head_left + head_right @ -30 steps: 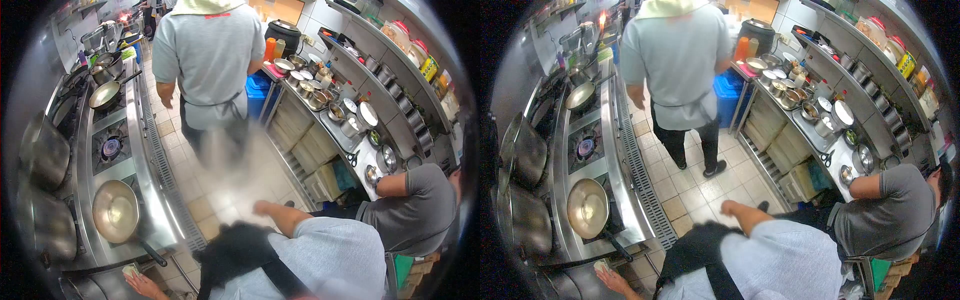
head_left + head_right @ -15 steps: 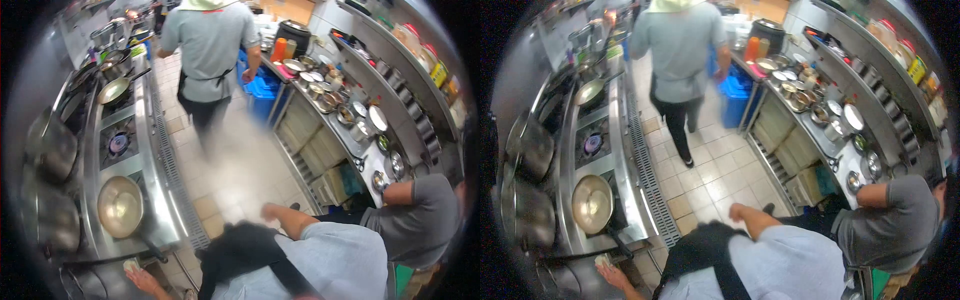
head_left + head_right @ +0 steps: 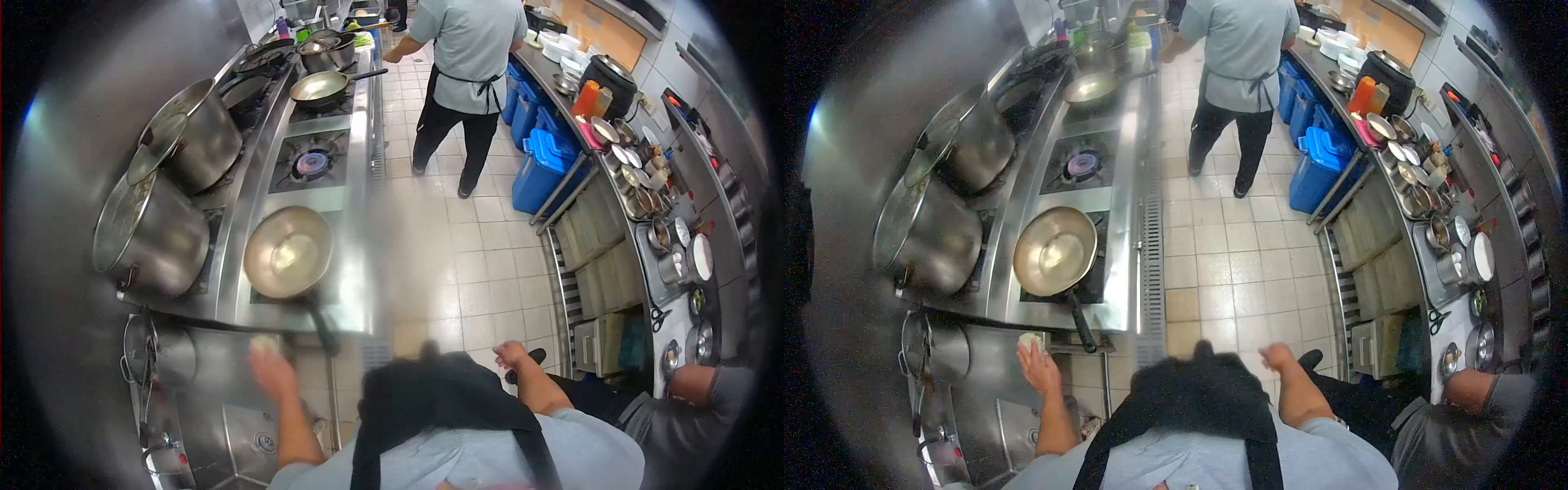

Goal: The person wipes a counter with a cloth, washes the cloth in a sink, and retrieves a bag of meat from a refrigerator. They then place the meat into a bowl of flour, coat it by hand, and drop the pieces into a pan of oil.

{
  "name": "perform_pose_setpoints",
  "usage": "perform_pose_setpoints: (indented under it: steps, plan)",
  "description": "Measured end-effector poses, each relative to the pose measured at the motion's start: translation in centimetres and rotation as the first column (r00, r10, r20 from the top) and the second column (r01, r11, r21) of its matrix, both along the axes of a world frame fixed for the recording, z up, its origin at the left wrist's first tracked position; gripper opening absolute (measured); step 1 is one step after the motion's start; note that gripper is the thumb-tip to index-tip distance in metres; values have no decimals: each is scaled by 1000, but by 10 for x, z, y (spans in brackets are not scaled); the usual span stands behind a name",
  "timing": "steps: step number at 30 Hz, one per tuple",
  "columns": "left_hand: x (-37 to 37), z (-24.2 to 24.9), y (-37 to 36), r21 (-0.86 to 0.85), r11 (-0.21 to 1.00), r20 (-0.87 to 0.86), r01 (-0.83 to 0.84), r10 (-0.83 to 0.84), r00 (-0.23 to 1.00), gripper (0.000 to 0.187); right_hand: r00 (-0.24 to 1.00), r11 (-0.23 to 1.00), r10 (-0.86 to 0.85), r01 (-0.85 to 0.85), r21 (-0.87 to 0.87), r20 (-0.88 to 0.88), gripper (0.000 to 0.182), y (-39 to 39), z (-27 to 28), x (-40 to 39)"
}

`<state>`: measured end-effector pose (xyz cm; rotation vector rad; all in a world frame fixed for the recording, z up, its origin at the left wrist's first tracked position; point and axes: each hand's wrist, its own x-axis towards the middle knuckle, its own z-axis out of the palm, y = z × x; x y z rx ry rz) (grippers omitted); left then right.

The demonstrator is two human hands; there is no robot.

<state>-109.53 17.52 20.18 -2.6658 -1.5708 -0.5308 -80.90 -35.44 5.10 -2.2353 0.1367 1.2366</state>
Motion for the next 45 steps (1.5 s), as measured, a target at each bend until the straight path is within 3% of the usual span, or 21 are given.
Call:
perform_pose_setpoints:
  steps: [5, 7, 9, 12, 15, 19, 23, 25, 27, 29, 30, 31, 32, 33, 34, 36, 37, 39, 40, 42, 45]
  plan:
    - [-6, -6, 2, 1, 996, 79, 91, -90, 993, 50, 960, 962, -274, 275, -3, -53, 28, -20, 5, -84]
    - [-12, -8, 3, -78, 986, -34, 149, -152, 988, 54, 922, 922, -387, 387, -26, -15, 28, -30, 10, -129]
    - [-19, -22, 9, 138, 971, -19, 194, -193, 981, 58, 950, 949, -309, 311, -44, 44, 42, -38, 10, -180]
    - [-17, -18, 10, -53, 998, -204, 38, -48, 978, 69, 1000, 986, 4, -2, -168, 15, 21, -66, -19, -267]
    - [-9, 7, -11, -19, 998, -407, -57, 45, 912, 79, 966, 959, -200, 158, -237, -164, 22, -56, 23, -333]
    - [-14, -10, -34, 101, 974, -453, 201, -135, 881, 81, 890, 877, -448, 419, -234, -86, 38, -71, 17, -417]
    - [-2, -7, -121, -147, 788, -366, 598, -605, 707, 75, 956, 934, -282, 294, -202, 86, 20, -96, -5, -477]
    - [19, -45, -136, -412, 469, -208, 781, -883, 421, 70, 973, 907, -189, 225, -356, 132, 33, -99, 22, -493]
    - [28, -93, -180, -696, 144, 74, 703, -960, 270, 65, 977, 934, -159, 196, -299, 144, 30, -128, 43, -525]
    - [46, -205, -192, -809, -195, 277, 554, -958, 67, 52, 819, 822, -423, 527, -216, 387, 29, -151, 27, -573]
    - [62, -240, -219, -751, -355, 140, 557, -910, -391, 48, 781, 776, -488, 592, -215, 390, 29, -161, 27, -603]
    - [60, -236, -263, -599, -608, -70, 521, -608, -791, 44, 556, 595, -684, 800, -80, 472, 29, -173, 29, -634]
    - [60, -250, -290, -438, -828, -192, 351, -296, -936, 41, 282, 369, -806, 927, 70, 520, 30, -179, 33, -664]
    - [53, -242, -311, -690, -579, -163, 433, -459, -873, 40, 229, 307, -823, 949, 68, 520, 30, -182, 30, -693]
    - [48, -242, -333, -748, -504, -195, 432, -456, -868, 39, 156, 222, -793, 974, 41, 589, 30, -188, 21, -723]
    - [36, -237, -387, -788, -471, -226, 397, -379, -897, 38, -7, 81, -691, 993, 86, 723, 31, -206, -35, -777]
    - [31, -234, -413, -795, -471, -236, 382, -341, -910, 38, -28, 48, -688, 995, 84, 725, 31, -204, -10, -793]
    - [21, -228, -461, -801, -482, -257, 354, -258, -931, 36, -128, -157, -838, 988, -9, 531, 31, -193, 71, -814]
    - [17, -225, -484, -802, -492, -268, 338, -210, -940, 36, -150, -183, -835, 983, -10, 529, 31, -194, 55, -827]
    - [13, -221, -528, -804, -506, -291, 311, -121, -949, 35, 43, -35, -895, 986, -165, 443, 27, -186, 13, -852]
    - [2, -216, -594, -811, -518, -327, 273, 13, -945, 33, -385, -383, -923, 923, -43, -27, 37, -175, 31, -862]
